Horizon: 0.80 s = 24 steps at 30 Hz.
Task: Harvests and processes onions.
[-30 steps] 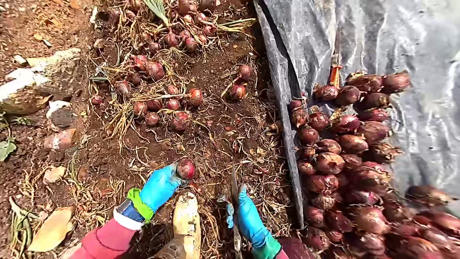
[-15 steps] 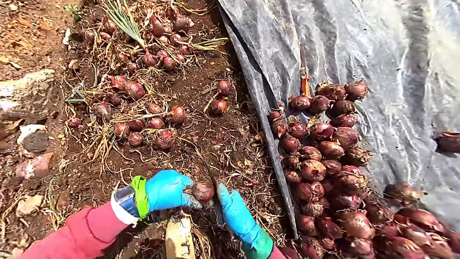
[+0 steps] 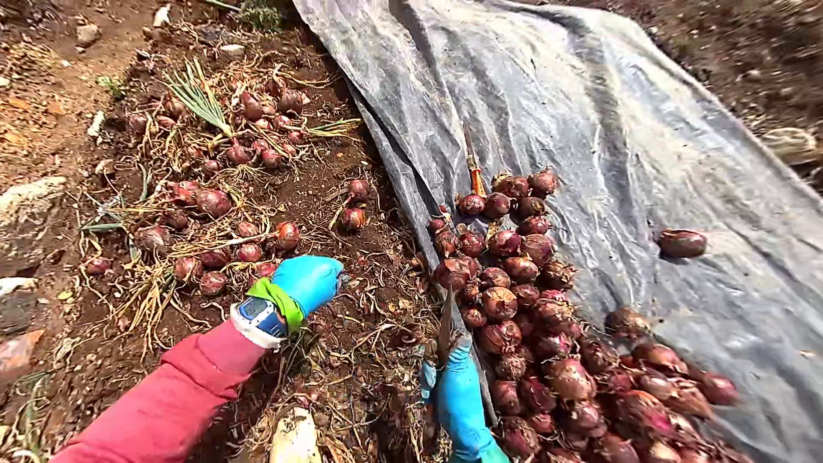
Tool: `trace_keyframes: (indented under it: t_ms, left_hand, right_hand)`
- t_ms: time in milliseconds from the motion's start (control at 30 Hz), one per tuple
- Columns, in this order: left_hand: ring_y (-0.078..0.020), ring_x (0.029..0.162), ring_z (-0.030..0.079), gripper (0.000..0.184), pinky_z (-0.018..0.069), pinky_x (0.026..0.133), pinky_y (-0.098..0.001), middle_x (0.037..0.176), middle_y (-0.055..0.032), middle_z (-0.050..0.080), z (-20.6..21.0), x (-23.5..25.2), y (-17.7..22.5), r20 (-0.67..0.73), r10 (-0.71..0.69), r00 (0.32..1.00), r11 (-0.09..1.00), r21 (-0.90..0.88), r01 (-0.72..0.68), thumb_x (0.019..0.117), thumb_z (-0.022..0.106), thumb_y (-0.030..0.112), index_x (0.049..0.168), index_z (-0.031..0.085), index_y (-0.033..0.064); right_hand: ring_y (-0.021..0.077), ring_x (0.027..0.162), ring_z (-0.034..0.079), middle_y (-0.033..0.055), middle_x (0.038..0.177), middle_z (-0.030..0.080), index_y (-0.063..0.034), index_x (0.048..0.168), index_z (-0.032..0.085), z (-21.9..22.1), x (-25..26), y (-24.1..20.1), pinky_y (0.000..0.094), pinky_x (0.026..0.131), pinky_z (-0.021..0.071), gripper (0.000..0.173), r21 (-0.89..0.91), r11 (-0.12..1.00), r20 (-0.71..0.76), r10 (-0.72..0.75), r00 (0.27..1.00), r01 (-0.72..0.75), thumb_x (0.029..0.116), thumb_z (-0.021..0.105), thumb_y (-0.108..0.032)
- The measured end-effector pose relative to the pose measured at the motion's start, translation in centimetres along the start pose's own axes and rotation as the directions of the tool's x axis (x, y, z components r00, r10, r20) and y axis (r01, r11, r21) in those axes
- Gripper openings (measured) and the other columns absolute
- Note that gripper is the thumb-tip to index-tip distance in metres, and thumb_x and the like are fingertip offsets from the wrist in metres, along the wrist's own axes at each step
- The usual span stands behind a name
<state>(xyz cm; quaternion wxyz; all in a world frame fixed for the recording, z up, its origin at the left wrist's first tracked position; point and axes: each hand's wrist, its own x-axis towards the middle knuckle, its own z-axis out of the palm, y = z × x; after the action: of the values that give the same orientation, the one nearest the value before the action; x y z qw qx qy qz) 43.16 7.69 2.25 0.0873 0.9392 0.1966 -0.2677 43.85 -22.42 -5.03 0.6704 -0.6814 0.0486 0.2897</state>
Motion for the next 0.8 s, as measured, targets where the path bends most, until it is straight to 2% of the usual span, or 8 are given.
trace_keyframes:
  t_ms: [100,200,267,333,500,600,700,800]
  left_hand:
    - [-0.0426,0.102,0.071,0.024,0.0560,0.080,-0.0675,0.117,-0.0177,0.072,-0.7,5.6,-5.5,-0.161,-0.266,0.951,0.963,-0.005,0.268,0.0986,0.062,0.025,0.115,0.071,0.0112]
    - [-0.0438,0.137,0.053,0.042,0.0445,0.110,-0.0618,0.146,-0.0261,0.055,-3.1,7.7,-7.7,0.229,-0.442,0.867,0.893,0.024,0.449,0.1052,0.057,0.021,0.141,0.055,-0.0011]
    - [-0.0463,0.109,0.069,0.036,0.0540,0.089,-0.0681,0.113,-0.0276,0.072,2.0,9.7,-13.0,-0.029,-0.379,0.925,0.924,-0.062,0.377,0.0918,0.072,0.031,0.109,0.072,-0.0011]
    - [-0.0414,0.100,0.071,0.042,0.0543,0.083,-0.0686,0.101,-0.0195,0.073,3.8,9.9,-15.1,-0.048,-0.339,0.939,0.934,-0.132,0.331,0.0873,0.077,0.048,0.103,0.073,0.0090]
    - [-0.0234,0.089,0.071,0.061,0.0574,0.079,-0.0538,0.091,-0.0017,0.073,1.9,0.0,-8.0,0.061,0.030,0.998,0.972,-0.234,-0.015,0.0660,0.084,0.069,0.098,0.074,0.0180]
    - [-0.0320,0.094,0.070,0.077,0.0546,0.082,-0.0581,0.095,-0.0124,0.072,2.5,-4.2,-3.9,0.302,0.258,0.917,0.937,-0.308,-0.163,0.0729,0.073,0.078,0.101,0.072,0.0069]
    - [-0.0309,0.094,0.070,0.081,0.0550,0.081,-0.0577,0.095,-0.0104,0.072,2.6,-4.7,-4.0,0.335,0.185,0.924,0.973,-0.196,-0.124,0.0737,0.065,0.086,0.100,0.071,0.0097]
    - [-0.0259,0.097,0.071,0.066,0.0564,0.084,-0.0550,0.099,-0.0037,0.074,2.9,-3.8,-4.4,0.134,-0.014,0.991,0.981,-0.190,0.039,0.0768,0.069,0.079,0.105,0.073,0.0193]
  right_hand:
    - [0.0197,0.041,0.053,0.0067,0.054,0.053,-0.0060,0.087,0.059,-0.5,0.2,1.4,0.0377,0.038,0.0508,0.084,0.007,0.996,-0.011,0.094,0.996,-0.093,0.1012,0.009,-0.071]
    - [0.0195,0.044,0.057,0.0076,0.056,0.057,-0.0051,0.090,0.060,0.7,-0.9,4.2,0.0365,0.042,0.0531,0.085,-0.080,0.963,0.082,0.262,0.961,-0.256,0.1021,0.005,-0.069]
    - [0.0206,0.044,0.058,0.0090,0.055,0.059,-0.0036,0.091,0.061,2.0,-0.7,5.3,0.0370,0.042,0.0537,0.087,-0.085,0.944,0.112,0.326,0.939,-0.318,0.1023,0.002,-0.067]
    - [0.0225,0.043,0.058,0.0106,0.055,0.057,-0.0024,0.093,0.061,3.6,0.2,6.1,0.0392,0.041,0.0538,0.090,-0.029,0.925,0.137,0.380,0.915,-0.380,0.1011,0.001,-0.069]
    - [0.0180,0.046,0.059,0.0059,0.060,0.059,-0.0052,0.094,0.063,8.8,2.3,5.9,0.0354,0.043,0.0551,0.083,0.048,0.960,0.432,0.229,0.872,-0.276,0.0920,0.034,-0.083]
    - [0.0154,0.067,0.069,0.0052,0.078,0.070,-0.0066,0.100,0.069,10.1,2.5,3.3,0.0363,0.065,0.0622,0.086,0.016,1.000,0.425,-0.027,0.905,0.022,0.0875,0.038,-0.086]
    - [0.0178,0.046,0.055,0.0040,0.058,0.057,-0.0106,0.080,0.065,8.4,2.3,2.3,0.0383,0.045,0.0515,0.082,-0.271,0.962,0.403,0.147,0.903,-0.035,0.0914,0.032,-0.085]
    - [0.0187,0.042,0.052,0.0048,0.054,0.054,-0.0094,0.083,0.064,5.6,1.0,2.7,0.0376,0.042,0.0496,0.085,-0.270,0.955,0.413,0.229,0.881,-0.121,0.0916,0.027,-0.086]
